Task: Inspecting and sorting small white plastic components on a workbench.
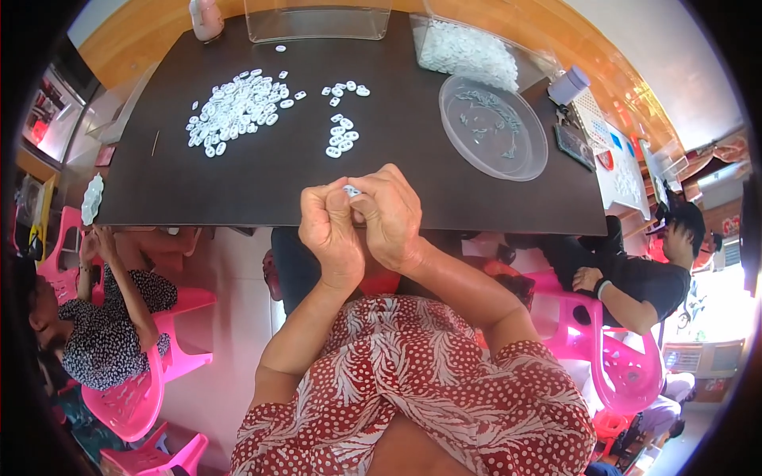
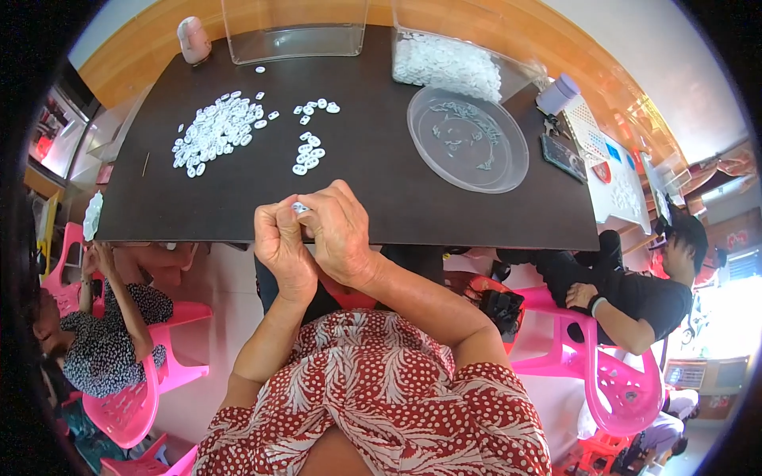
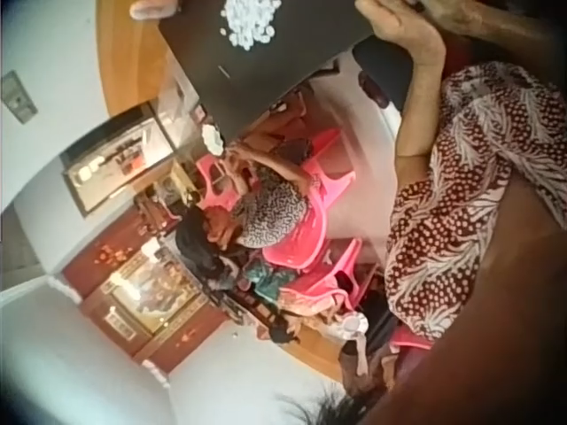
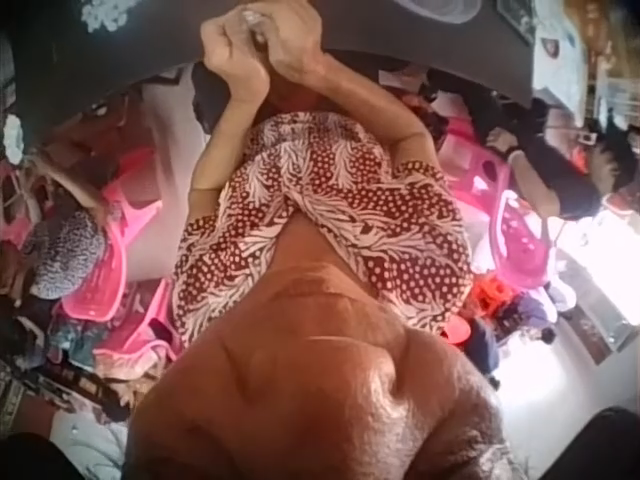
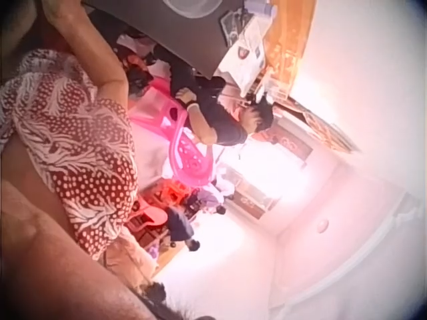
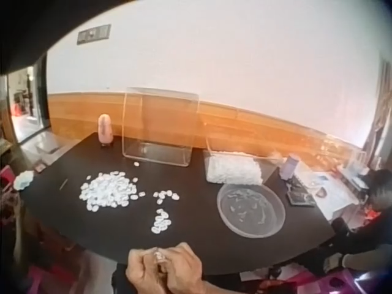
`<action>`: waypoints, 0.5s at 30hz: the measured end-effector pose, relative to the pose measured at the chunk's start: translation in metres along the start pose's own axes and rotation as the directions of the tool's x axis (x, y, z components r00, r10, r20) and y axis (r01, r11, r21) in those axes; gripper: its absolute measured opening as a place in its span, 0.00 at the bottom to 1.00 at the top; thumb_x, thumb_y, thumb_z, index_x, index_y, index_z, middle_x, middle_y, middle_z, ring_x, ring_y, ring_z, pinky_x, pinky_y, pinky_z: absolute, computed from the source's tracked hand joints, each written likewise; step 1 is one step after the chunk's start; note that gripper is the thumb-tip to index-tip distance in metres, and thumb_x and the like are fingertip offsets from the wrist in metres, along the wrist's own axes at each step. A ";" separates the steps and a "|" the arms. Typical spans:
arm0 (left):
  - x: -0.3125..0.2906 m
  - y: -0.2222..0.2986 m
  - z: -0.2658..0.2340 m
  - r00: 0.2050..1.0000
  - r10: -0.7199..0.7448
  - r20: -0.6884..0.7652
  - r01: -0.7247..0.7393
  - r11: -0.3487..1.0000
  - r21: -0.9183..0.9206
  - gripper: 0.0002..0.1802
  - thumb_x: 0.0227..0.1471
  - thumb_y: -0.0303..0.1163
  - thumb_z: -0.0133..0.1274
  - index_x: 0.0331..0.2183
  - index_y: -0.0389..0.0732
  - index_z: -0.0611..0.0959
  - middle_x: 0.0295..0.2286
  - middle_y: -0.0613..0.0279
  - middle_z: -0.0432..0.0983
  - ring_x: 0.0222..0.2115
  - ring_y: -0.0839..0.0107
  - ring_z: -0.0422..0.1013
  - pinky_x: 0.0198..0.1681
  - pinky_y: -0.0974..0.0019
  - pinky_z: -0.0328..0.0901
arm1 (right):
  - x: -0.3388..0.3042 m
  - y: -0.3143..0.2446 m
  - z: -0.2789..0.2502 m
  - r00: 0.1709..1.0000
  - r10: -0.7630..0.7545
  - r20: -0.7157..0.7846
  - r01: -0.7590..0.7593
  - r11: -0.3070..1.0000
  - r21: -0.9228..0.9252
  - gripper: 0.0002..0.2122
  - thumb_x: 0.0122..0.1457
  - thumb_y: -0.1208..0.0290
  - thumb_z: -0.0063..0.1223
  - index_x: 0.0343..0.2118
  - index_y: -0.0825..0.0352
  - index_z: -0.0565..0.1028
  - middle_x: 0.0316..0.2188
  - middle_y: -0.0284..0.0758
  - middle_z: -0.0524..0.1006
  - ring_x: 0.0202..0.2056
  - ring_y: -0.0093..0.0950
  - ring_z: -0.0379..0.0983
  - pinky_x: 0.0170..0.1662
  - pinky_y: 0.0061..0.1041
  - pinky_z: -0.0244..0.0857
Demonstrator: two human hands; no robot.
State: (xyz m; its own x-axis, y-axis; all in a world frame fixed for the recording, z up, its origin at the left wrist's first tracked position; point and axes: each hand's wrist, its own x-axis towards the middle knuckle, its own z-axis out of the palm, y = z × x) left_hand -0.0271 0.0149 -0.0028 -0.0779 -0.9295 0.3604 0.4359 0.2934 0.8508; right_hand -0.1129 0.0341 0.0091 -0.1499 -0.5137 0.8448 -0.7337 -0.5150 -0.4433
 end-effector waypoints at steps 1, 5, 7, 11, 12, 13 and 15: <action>0.000 0.000 0.001 1.000 -0.013 0.010 0.013 1.000 -0.008 0.11 0.58 0.34 0.45 0.32 0.34 0.72 0.22 0.71 0.67 0.21 0.87 0.61 0.25 0.81 0.60 | -0.001 0.001 -0.001 1.000 0.014 0.003 -0.014 1.000 -0.004 0.12 0.42 0.85 0.53 0.33 0.70 0.69 0.23 0.37 0.70 0.22 0.33 0.64 0.23 0.29 0.60; -0.002 -0.007 0.000 0.998 -0.051 0.022 0.051 0.999 0.007 0.09 0.58 0.30 0.45 0.30 0.35 0.73 0.19 0.72 0.66 0.19 0.87 0.60 0.22 0.81 0.58 | -0.002 0.004 -0.006 1.000 -0.016 0.018 0.016 1.000 -0.017 0.13 0.42 0.86 0.53 0.33 0.70 0.69 0.23 0.38 0.70 0.22 0.33 0.64 0.23 0.28 0.59; -0.004 -0.009 -0.001 0.999 -0.050 0.014 0.050 0.999 0.015 0.08 0.58 0.30 0.45 0.30 0.35 0.73 0.19 0.72 0.67 0.18 0.87 0.60 0.22 0.81 0.58 | -0.004 0.003 -0.006 1.000 -0.005 0.013 0.006 1.000 -0.011 0.13 0.42 0.86 0.53 0.34 0.70 0.70 0.23 0.37 0.70 0.22 0.33 0.65 0.23 0.28 0.59; -0.003 -0.012 -0.002 0.998 -0.042 0.039 0.039 0.996 0.078 0.10 0.58 0.34 0.45 0.31 0.36 0.73 0.22 0.71 0.66 0.19 0.86 0.59 0.21 0.81 0.58 | -0.006 0.007 -0.008 0.999 -0.012 0.032 0.012 1.000 -0.024 0.13 0.42 0.86 0.53 0.34 0.70 0.70 0.24 0.37 0.71 0.22 0.33 0.65 0.23 0.28 0.59; -0.003 -0.010 0.000 0.998 -0.050 0.034 0.047 0.995 0.087 0.10 0.58 0.34 0.45 0.31 0.36 0.73 0.22 0.71 0.66 0.19 0.86 0.59 0.21 0.81 0.58 | -0.006 0.007 -0.007 0.999 -0.019 0.028 0.020 0.999 -0.032 0.14 0.42 0.86 0.53 0.34 0.70 0.70 0.24 0.37 0.71 0.22 0.32 0.65 0.24 0.27 0.60; -0.003 -0.008 0.003 0.999 -0.031 0.006 0.031 0.998 0.061 0.10 0.58 0.34 0.45 0.32 0.36 0.73 0.22 0.71 0.67 0.20 0.86 0.60 0.22 0.81 0.58 | -0.005 0.005 -0.005 1.000 -0.016 0.009 0.017 0.999 -0.040 0.14 0.42 0.85 0.55 0.35 0.71 0.70 0.26 0.37 0.72 0.23 0.32 0.65 0.25 0.27 0.61; -0.004 -0.008 0.002 1.000 -0.010 -0.025 0.011 0.999 0.038 0.11 0.58 0.34 0.46 0.33 0.35 0.75 0.25 0.70 0.69 0.22 0.86 0.61 0.25 0.81 0.59 | -0.004 0.001 -0.002 1.000 -0.016 0.000 0.016 0.999 -0.048 0.14 0.42 0.85 0.55 0.35 0.71 0.71 0.27 0.38 0.72 0.24 0.32 0.66 0.26 0.27 0.62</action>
State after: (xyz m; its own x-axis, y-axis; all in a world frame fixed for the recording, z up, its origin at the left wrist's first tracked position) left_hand -0.0318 0.0163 -0.0103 -0.0596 -0.9376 0.3425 0.4008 0.2917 0.8685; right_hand -0.1148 0.0372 0.0057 -0.1383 -0.5055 0.8516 -0.7667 -0.4897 -0.4152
